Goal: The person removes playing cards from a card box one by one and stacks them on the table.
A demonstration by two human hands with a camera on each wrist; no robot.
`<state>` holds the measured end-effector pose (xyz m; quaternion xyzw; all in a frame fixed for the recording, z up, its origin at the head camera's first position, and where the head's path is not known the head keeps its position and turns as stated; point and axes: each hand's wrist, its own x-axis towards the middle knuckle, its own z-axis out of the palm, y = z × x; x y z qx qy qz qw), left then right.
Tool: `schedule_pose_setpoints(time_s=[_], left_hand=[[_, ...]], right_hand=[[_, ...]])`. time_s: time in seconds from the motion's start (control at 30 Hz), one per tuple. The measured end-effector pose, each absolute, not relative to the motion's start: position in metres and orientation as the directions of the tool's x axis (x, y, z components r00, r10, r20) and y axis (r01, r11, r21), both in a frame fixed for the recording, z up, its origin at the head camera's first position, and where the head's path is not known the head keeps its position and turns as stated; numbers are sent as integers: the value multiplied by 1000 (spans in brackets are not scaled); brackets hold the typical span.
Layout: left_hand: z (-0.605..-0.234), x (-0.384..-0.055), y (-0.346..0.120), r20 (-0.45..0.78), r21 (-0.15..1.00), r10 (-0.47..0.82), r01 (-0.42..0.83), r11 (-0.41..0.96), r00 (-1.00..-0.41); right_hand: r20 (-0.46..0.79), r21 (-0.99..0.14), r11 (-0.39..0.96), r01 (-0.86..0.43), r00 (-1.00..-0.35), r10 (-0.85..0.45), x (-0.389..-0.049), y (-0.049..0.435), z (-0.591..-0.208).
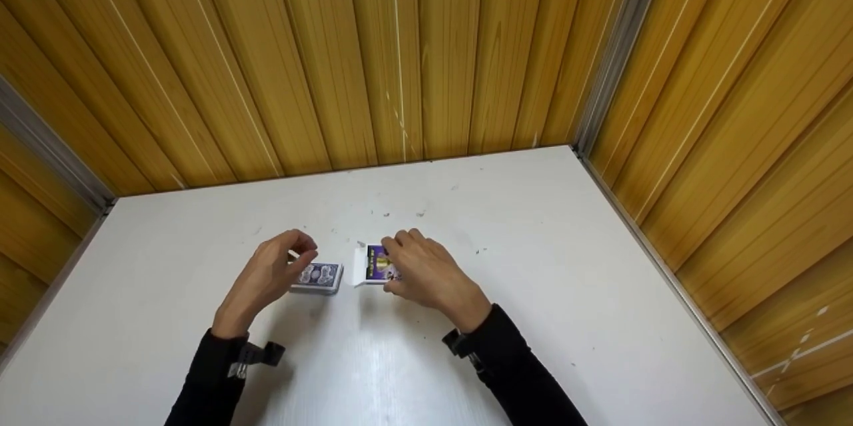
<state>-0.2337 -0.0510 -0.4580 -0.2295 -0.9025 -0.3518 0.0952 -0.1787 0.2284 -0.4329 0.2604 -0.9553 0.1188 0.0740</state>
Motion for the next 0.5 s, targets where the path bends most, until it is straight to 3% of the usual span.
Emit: schedule_pose_setpoints(time_s=[0.23, 0.5], left_hand=[[-446, -217, -23, 495, 624, 275, 558, 546, -824], [-454, -208, 2, 421, 737, 321, 526, 425, -849]], right_hand=[[263, -147, 816, -559, -817, -512, -180, 229, -435], [302, -123, 798, -590, -789, -536, -178, 231, -434]])
